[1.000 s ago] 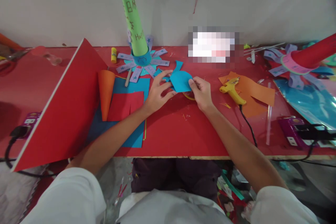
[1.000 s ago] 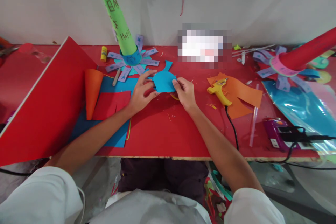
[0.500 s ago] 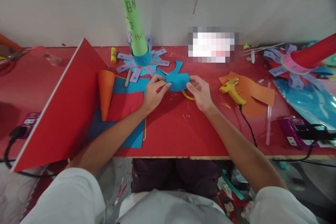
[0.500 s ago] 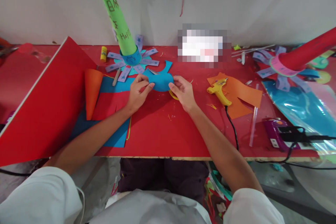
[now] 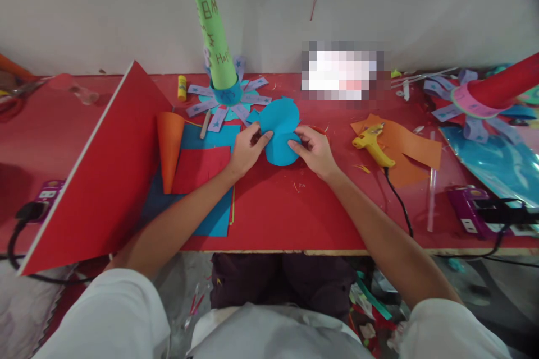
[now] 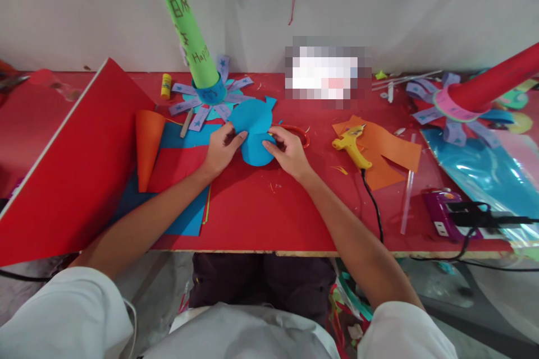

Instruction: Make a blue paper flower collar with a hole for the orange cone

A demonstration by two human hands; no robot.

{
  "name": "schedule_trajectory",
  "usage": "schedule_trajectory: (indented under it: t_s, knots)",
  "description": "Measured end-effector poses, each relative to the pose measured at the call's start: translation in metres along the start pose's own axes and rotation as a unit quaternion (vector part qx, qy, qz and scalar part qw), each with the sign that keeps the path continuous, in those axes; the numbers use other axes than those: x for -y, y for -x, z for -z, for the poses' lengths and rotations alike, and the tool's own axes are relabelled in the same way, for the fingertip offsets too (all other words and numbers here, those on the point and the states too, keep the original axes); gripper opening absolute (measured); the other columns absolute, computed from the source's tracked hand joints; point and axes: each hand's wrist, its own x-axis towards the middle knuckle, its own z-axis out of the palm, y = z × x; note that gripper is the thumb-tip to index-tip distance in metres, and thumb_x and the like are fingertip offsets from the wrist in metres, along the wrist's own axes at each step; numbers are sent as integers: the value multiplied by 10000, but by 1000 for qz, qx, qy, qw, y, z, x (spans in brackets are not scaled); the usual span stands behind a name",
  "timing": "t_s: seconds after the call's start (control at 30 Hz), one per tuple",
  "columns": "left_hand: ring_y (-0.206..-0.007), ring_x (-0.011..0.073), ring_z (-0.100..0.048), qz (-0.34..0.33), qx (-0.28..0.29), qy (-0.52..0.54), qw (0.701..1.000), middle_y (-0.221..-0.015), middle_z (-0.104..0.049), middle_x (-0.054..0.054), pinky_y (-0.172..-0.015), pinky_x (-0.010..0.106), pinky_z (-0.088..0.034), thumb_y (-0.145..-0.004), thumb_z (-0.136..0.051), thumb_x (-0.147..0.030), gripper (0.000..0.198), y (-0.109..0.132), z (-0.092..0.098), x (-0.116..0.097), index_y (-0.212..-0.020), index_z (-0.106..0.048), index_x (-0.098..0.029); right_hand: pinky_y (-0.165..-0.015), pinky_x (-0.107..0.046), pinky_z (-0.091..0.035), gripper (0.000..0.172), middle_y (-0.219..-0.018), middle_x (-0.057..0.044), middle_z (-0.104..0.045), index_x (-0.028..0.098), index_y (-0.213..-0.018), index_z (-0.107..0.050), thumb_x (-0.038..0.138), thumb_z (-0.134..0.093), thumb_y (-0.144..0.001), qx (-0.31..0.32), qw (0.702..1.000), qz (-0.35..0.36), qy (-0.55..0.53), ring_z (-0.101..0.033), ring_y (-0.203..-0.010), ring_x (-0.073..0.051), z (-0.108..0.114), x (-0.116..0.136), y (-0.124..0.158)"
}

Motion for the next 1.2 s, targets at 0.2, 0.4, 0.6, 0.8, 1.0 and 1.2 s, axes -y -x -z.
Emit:
schedule_trajectory:
  t_s: [0.2,0.4,0.6,0.8,1.0,1.2]
  knots:
    - [-662,142,-500,-25,-11,-50,998,-697,-498,-23,-633,302,-422,-996,-620,-796,625,0,1,3,-771,-510,-223,-645,-321,-441,546,-742,-5,-614,223,-785,-689,755,-764,-882,47,999,-8,25,-528,-680,-158,5,1,-2]
    - [-767,149,-548,-61,-79,-84,991,-1026,-594,46,-676,294,-478,-964,-684,-786,616,0,5,-4,-1285,-644,-262,-656,-338,-477,579,-708,-16,-654,220,-722,-690,776,-843,-768,16,999,-22,35,-567,-689,-183,5,-4,-3]
    - [-807,171,-598,-178,27,-138,974,-933,-611,30,-750,309,-527,-1129,-573,-525,414,13,5,-19,-1457,-660,-288,-581,-298,-358,625,-623,28,-519,226,-629,-547,750,-854,-773,4,999,-16,45,-424,-613,-127,4,-1,-2]
    - [-839,174,-684,-213,147,-198,945,-1012,-709,73,-725,296,-527,-1168,-446,-508,455,23,4,-28,-1384,-731,-228,-577,-297,-329,695,-589,54,-428,228,-605,-493,817,-821,-775,35,998,5,58,-345,-594,-113,2,5,-1]
    - [-825,177,-658,-121,43,-100,987,-907,-691,52,-797,336,-521,-1169,-418,-558,448,17,5,-30,-1016,-668,-218,-581,-315,-329,698,-636,29,-411,236,-639,-476,846,-741,-851,-43,999,2,28,-362,-619,-133,6,3,-1]
    - [-753,145,-579,-31,-86,-14,996,-854,-626,13,-679,291,-460,-1004,-660,-751,529,-3,5,-2,-932,-597,-231,-660,-321,-370,530,-760,26,-460,242,-807,-568,726,-754,-918,-159,987,25,27,-422,-703,-145,20,-9,-9]
